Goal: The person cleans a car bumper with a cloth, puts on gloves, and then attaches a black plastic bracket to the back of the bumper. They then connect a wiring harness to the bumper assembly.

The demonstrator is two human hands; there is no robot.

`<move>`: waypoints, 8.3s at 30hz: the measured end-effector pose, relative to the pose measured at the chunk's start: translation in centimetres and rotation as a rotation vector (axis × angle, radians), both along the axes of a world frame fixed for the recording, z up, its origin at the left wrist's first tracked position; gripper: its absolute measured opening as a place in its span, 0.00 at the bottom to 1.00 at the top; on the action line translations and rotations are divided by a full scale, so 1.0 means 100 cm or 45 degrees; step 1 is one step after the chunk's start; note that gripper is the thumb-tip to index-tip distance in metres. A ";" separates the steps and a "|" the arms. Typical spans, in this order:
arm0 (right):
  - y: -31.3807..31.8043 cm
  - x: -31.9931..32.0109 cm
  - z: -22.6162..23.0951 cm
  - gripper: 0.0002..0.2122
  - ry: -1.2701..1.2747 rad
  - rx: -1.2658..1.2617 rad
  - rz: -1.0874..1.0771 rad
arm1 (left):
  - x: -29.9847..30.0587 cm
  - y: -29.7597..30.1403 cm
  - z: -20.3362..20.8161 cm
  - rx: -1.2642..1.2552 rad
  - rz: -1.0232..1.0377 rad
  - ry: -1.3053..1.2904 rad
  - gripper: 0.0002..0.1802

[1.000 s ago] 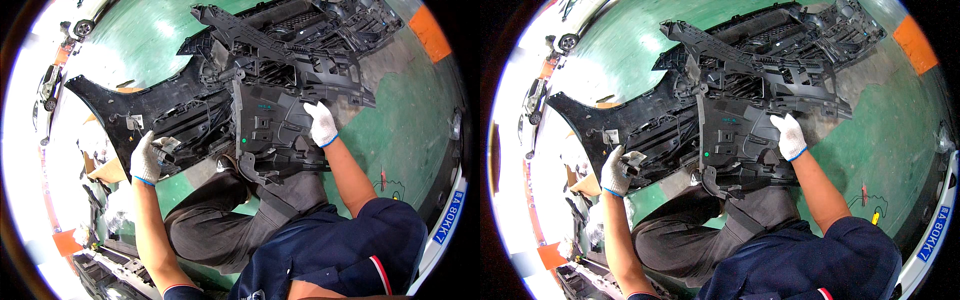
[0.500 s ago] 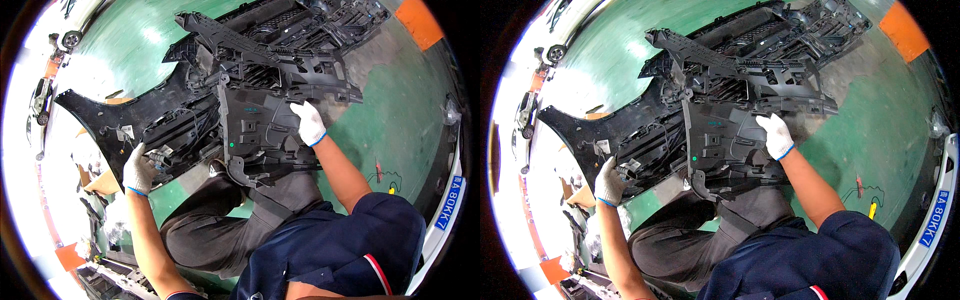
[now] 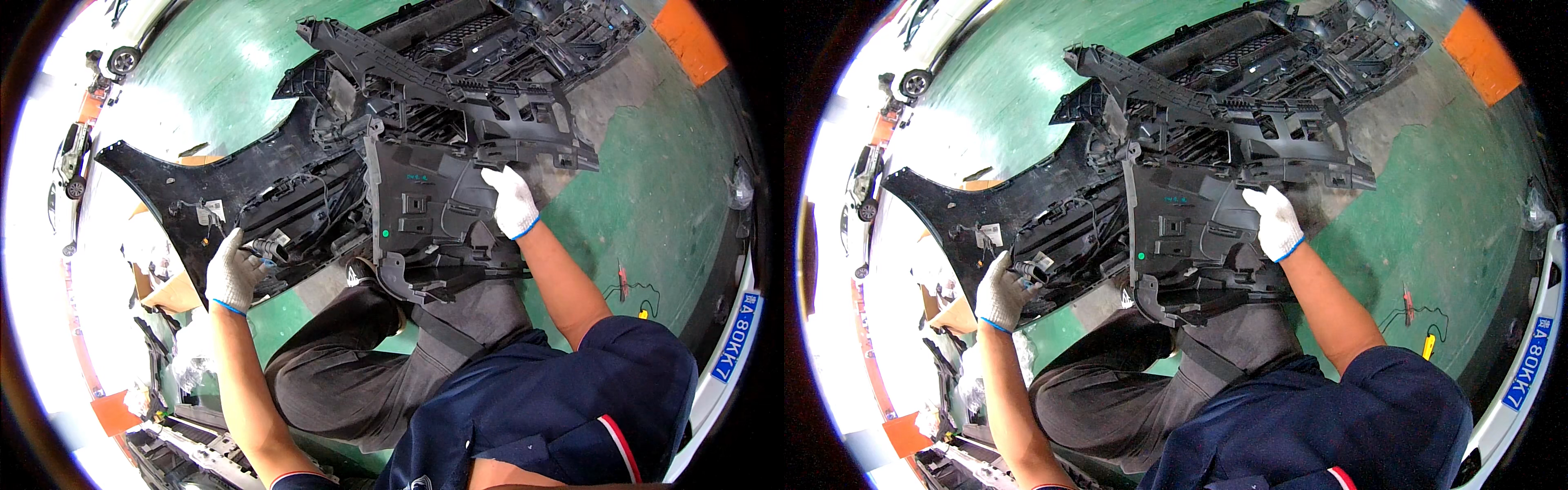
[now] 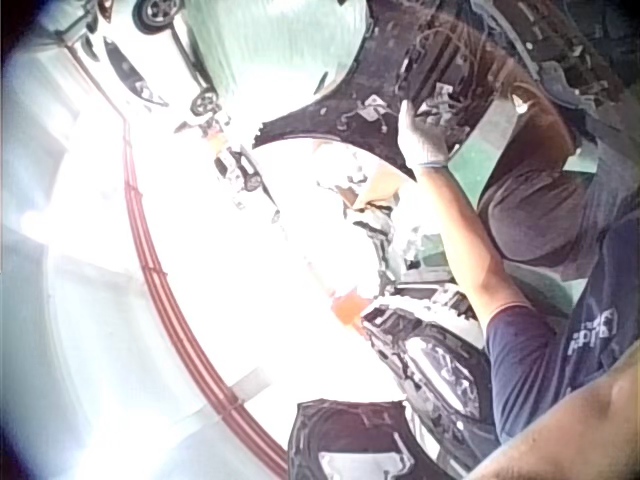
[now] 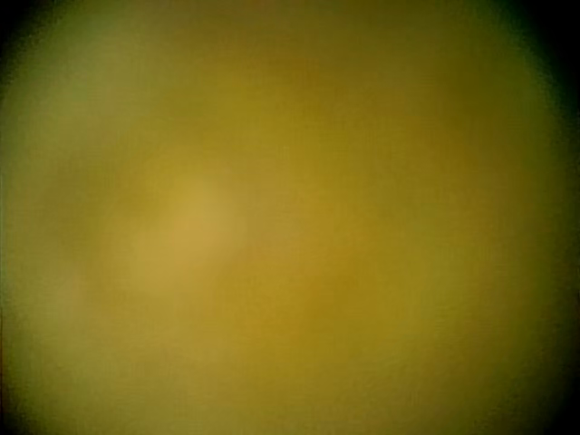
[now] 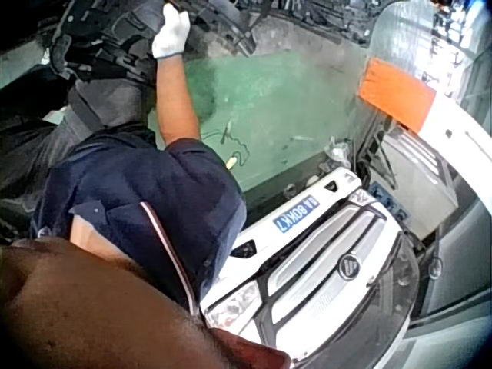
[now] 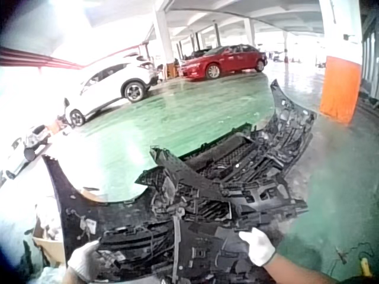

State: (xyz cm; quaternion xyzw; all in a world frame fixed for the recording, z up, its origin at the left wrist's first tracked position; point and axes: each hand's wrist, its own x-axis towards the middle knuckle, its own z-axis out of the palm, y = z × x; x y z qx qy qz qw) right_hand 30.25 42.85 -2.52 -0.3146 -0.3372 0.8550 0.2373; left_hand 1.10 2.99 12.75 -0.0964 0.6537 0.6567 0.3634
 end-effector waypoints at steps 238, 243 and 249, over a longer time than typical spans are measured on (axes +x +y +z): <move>-0.108 -0.219 -0.108 0.26 -0.155 0.682 0.722 | -0.033 -0.051 -0.053 -0.420 0.173 0.532 0.13; -0.134 -0.220 -0.079 0.25 -0.331 0.938 0.760 | -0.037 -0.071 -0.050 -0.400 0.150 0.451 0.13; -0.128 -0.214 -0.090 0.21 -0.260 0.977 0.696 | -0.027 -0.055 -0.049 -0.483 0.185 0.478 0.15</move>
